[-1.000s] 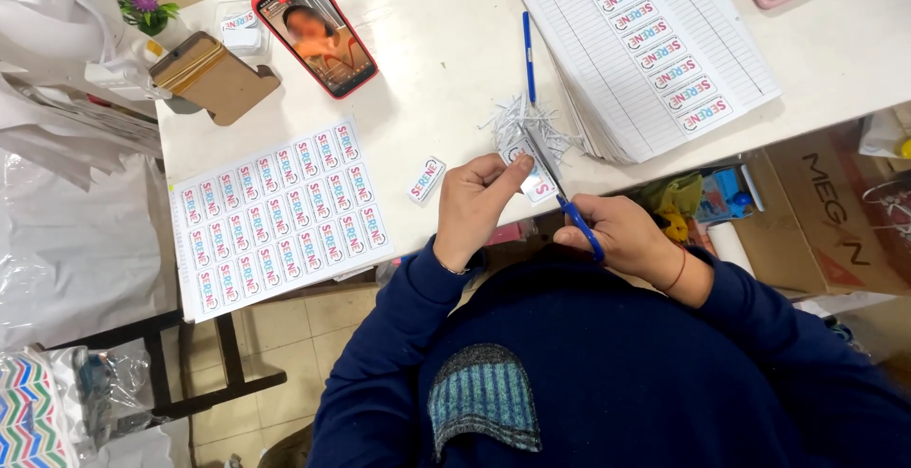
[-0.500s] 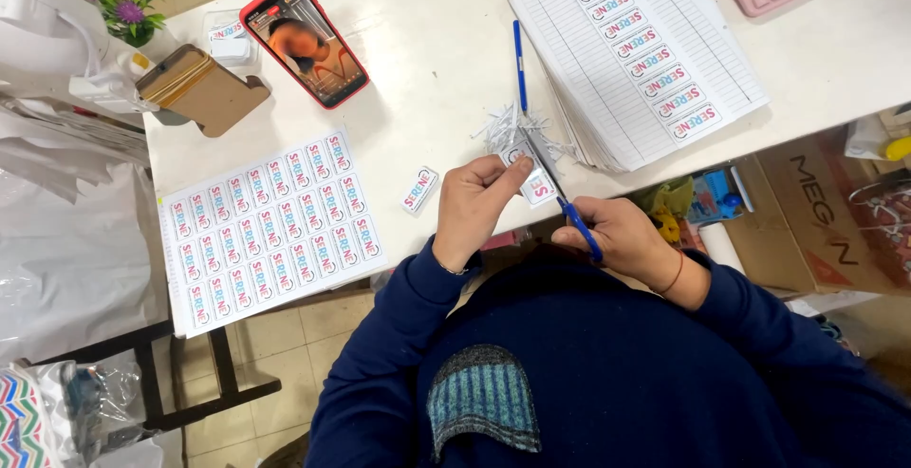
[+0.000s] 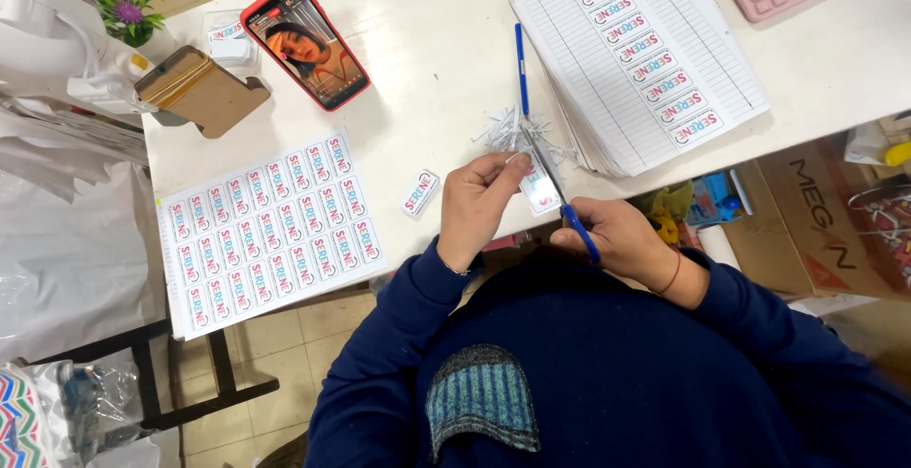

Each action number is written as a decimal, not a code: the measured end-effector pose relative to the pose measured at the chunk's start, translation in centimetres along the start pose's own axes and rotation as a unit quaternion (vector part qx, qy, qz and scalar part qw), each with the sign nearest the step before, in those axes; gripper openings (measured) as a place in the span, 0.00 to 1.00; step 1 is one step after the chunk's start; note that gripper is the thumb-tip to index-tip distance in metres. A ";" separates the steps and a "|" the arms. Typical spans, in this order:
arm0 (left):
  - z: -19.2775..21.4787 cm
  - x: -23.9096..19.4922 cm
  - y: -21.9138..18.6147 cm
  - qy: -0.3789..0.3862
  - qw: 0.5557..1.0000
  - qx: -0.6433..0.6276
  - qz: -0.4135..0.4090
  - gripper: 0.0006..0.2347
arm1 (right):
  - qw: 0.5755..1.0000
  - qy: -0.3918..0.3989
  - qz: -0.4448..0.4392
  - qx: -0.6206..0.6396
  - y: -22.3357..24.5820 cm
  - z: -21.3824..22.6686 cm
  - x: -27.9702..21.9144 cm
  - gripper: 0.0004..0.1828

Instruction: Cutting out small rectangular labels from a printed sheet using scissors.

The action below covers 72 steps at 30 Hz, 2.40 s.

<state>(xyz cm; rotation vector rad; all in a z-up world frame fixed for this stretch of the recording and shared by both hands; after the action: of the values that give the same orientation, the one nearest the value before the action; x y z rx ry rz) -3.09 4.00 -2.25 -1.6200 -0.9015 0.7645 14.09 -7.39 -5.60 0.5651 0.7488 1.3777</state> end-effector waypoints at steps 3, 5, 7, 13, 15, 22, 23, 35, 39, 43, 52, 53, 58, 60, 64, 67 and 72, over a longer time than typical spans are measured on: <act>-0.5 -0.3 0.1 0.008 1.000 0.001 -0.016 0.13 | 0.999 -0.005 0.037 0.002 0.1 -0.1 0.3 0.28; -0.5 -0.3 0.0 0.009 1.000 0.000 -0.019 0.12 | 0.999 -0.006 0.040 0.003 -0.4 -0.6 0.4 0.28; -0.3 -0.5 -0.2 0.006 1.000 0.000 -0.025 0.12 | 0.999 -0.005 0.048 0.004 -0.5 -1.0 0.6 0.29; 0.5 -0.7 0.0 -0.003 1.000 0.000 -0.021 0.12 | 0.999 -0.008 0.048 -0.020 -0.9 -1.7 1.0 0.31; 0.6 -0.6 0.0 -0.006 1.000 0.007 -0.019 0.12 | 0.999 -0.013 0.047 -0.019 -1.2 -1.9 1.2 0.31; -0.1 0.3 0.7 -0.004 1.000 -0.013 0.003 0.13 | 0.999 -0.031 0.032 -0.007 -1.2 -1.4 1.1 0.32; -0.1 0.5 1.0 -0.004 1.000 -0.016 -0.004 0.13 | 0.999 -0.035 0.033 -0.005 -1.3 -1.2 1.2 0.31; -2.1 3.2 4.0 -0.009 0.992 -0.123 0.009 0.11 | 0.998 -0.056 0.027 0.003 -1.1 1.8 2.6 0.28; -2.6 3.6 4.7 -0.028 0.993 -0.111 0.026 0.12 | 0.999 -0.038 0.015 -0.017 -1.7 2.6 3.1 0.27; -3.3 3.9 4.8 -0.041 0.991 -0.123 0.024 0.12 | 0.997 0.004 -0.066 -0.033 -3.4 3.3 3.3 0.27; -4.6 2.1 2.4 -0.054 0.996 -0.044 -0.049 0.11 | 0.993 0.074 0.088 -0.019 -3.9 4.4 3.6 0.29; -4.8 1.9 2.1 -0.053 0.997 -0.026 -0.046 0.11 | 0.992 0.068 0.104 -0.016 -3.8 4.5 3.6 0.29; -5.5 1.4 1.4 -0.051 0.998 -0.001 -0.039 0.11 | 0.991 0.070 0.107 -0.031 -3.5 5.1 3.7 0.30; -5.6 1.4 1.5 -0.054 0.997 0.000 -0.050 0.11 | 0.991 0.064 0.114 -0.029 -3.5 5.2 3.6 0.31; -6.0 1.5 2.0 -0.058 0.997 -0.006 -0.051 0.10 | 0.990 0.063 0.123 -0.021 -3.8 5.1 3.6 0.32; -6.3 1.5 2.3 -0.049 0.995 -0.062 -0.058 0.09 | 0.989 0.055 0.136 -0.015 -3.9 5.0 3.6 0.33; -6.5 1.5 2.6 -0.044 0.995 -0.070 -0.050 0.09 | 0.990 0.044 0.133 -0.008 -4.2 4.8 3.6 0.35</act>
<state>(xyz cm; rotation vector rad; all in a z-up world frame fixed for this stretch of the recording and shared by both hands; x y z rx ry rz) 3.64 1.79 -3.40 -1.6602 -1.1126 0.7220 20.57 -3.97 -6.06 0.6112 0.7511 1.6631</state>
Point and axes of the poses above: each hand's wrist, its own x-axis towards the middle knuckle, its own z-axis out of the back of the hand, y = z × x, the point moved 4 cm from there along x, towards the middle knuckle, and after that the axes turned 7 degrees about -x, right-handed, at the moved point
